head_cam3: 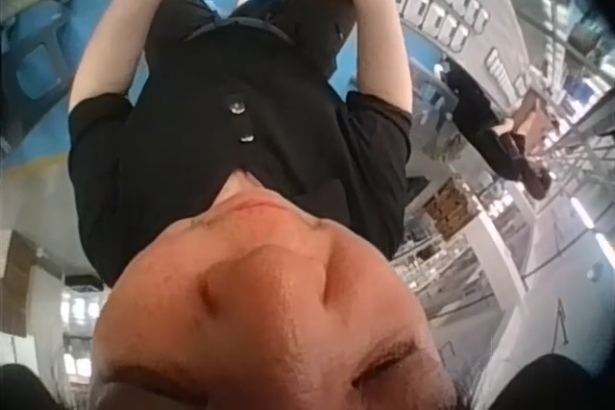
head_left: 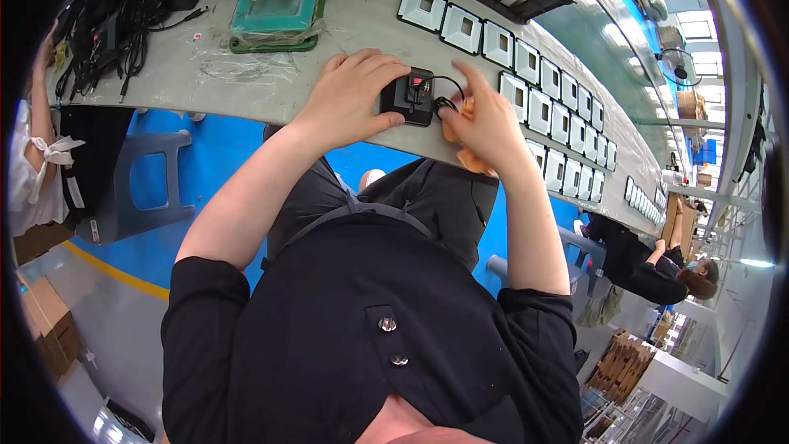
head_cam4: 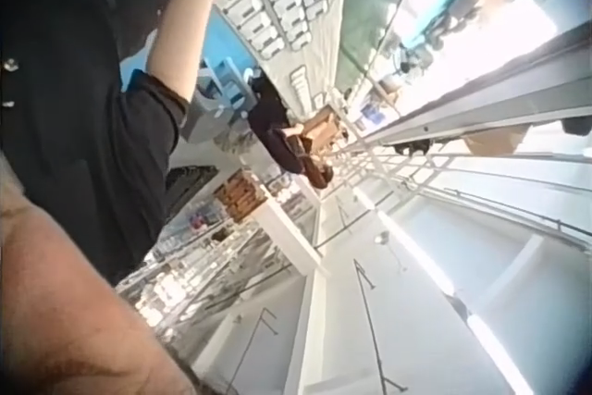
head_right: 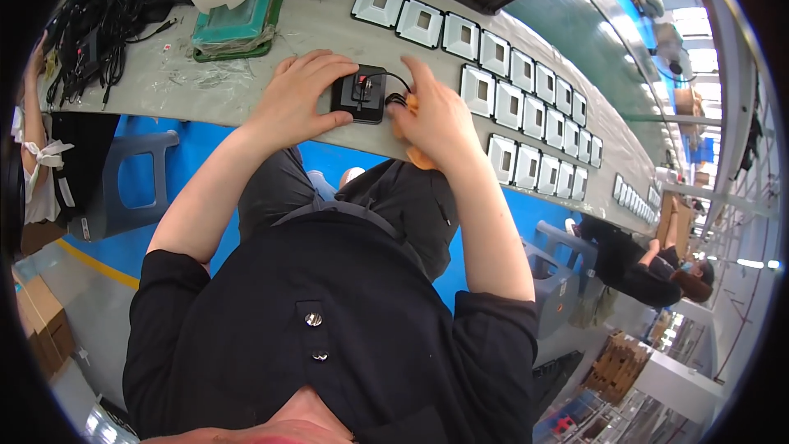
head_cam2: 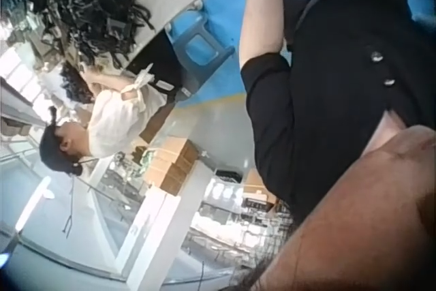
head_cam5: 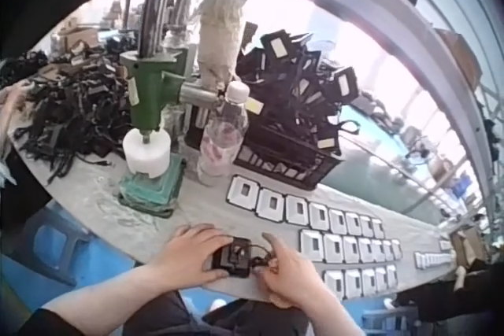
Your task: Cleaning LED panels with a cloth and assembling them into fixture housings using a manual press.
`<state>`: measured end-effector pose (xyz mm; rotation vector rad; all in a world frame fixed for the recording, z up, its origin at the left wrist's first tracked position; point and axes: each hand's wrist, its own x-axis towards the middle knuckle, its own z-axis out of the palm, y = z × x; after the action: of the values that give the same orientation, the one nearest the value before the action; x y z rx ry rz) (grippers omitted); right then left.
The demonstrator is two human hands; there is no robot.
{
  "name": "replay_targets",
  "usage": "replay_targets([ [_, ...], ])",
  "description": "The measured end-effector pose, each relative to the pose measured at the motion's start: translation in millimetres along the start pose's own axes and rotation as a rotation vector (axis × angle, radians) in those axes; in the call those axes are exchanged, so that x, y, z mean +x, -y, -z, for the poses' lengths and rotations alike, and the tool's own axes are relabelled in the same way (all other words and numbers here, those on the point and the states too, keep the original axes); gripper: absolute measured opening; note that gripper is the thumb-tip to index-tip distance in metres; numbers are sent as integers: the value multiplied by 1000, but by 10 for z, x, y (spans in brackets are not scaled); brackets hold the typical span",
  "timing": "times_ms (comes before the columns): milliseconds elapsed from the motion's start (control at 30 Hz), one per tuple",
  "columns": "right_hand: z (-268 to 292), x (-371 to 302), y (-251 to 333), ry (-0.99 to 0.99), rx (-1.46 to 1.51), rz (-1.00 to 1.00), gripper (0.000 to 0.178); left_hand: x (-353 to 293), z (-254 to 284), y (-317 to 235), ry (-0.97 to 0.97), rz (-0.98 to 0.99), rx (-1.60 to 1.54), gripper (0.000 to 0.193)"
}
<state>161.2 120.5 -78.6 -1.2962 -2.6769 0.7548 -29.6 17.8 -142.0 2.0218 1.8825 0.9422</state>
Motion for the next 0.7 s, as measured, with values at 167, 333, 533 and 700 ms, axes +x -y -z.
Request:
replay_targets([
  [167,124,-182,42,410,66,-32,22,-2,-13,29,-31,-3,42,62],
  [333,95,-128,-149,-43,160,152,43,-45,-5,53,-54,-92,30,72],
  [533,-388,45,-46,-44,288,334,46,-323,130,106,-85,43,-147,75],
  [700,-478,369,682,-98,355,499,43,-556,938,183,-240,138,-131,80],
])
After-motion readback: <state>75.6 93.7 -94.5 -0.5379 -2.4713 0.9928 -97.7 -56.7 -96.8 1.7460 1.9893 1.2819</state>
